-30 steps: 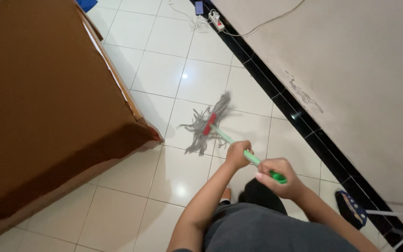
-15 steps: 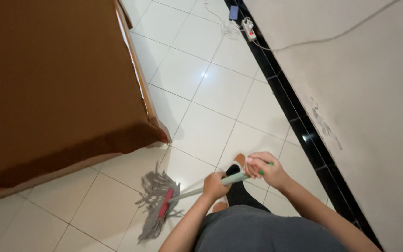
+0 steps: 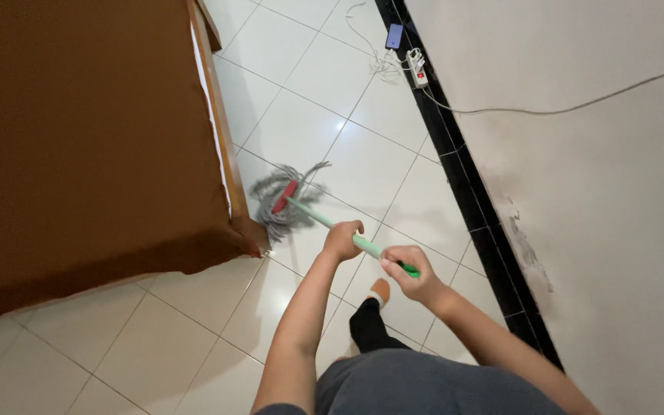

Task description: Cleaning a hotel room by mopping the floor, adjusting bed sheets, and wiping the nightstand.

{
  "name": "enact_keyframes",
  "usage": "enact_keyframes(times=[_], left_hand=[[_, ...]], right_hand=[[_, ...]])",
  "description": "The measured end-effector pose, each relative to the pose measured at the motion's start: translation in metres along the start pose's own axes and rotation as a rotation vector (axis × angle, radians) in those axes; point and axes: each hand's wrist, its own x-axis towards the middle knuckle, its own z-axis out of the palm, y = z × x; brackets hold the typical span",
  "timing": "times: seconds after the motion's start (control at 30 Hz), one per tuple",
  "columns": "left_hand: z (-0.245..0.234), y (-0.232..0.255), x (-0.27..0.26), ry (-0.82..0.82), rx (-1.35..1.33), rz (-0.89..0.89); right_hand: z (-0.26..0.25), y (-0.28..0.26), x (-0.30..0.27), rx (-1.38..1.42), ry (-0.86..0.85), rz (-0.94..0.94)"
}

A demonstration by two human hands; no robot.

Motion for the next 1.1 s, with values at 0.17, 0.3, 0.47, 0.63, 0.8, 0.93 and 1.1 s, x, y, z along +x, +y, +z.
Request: enact_keyframes(times=[0.17, 0.3, 0.47, 0.63, 0.8, 0.93, 1.1], left_hand=[[0.051, 0.037, 0.016, -0.173, 0.02, 0.054], [0.062, 0.134, 0.018, -0.356, -0.151, 0.126], [0.08, 0.18, 0.035, -0.426, -0.145, 0.2], [0.071, 0.145, 0.032, -0.453, -0.085, 0.207], [0.065, 0.055, 0.045, -0.388, 0.056, 0.075], [0.059, 0.026, 0.051, -0.417, 0.218, 0.056], [0.095, 0.09, 0.065, -0.662, 0.409, 0.419]], right_hand=[[-0.047, 0.025, -0.052, 0.011, 0.155, 0.125], [-0.106, -0.025, -0.075, -0.071, 0.208, 0.29], [-0.142, -0.068, -0.062, -0.045, 0.236, 0.343], [-0.119, -0.022, -0.071, -0.048, 0.235, 0.247], [-0.078, 0.026, -0.051, 0.006, 0.205, 0.028], [-0.042, 0.118, -0.072, 0.047, 0.275, 0.002], [-0.077, 0.084, -0.135, 0.162, 0.602, 0.158]])
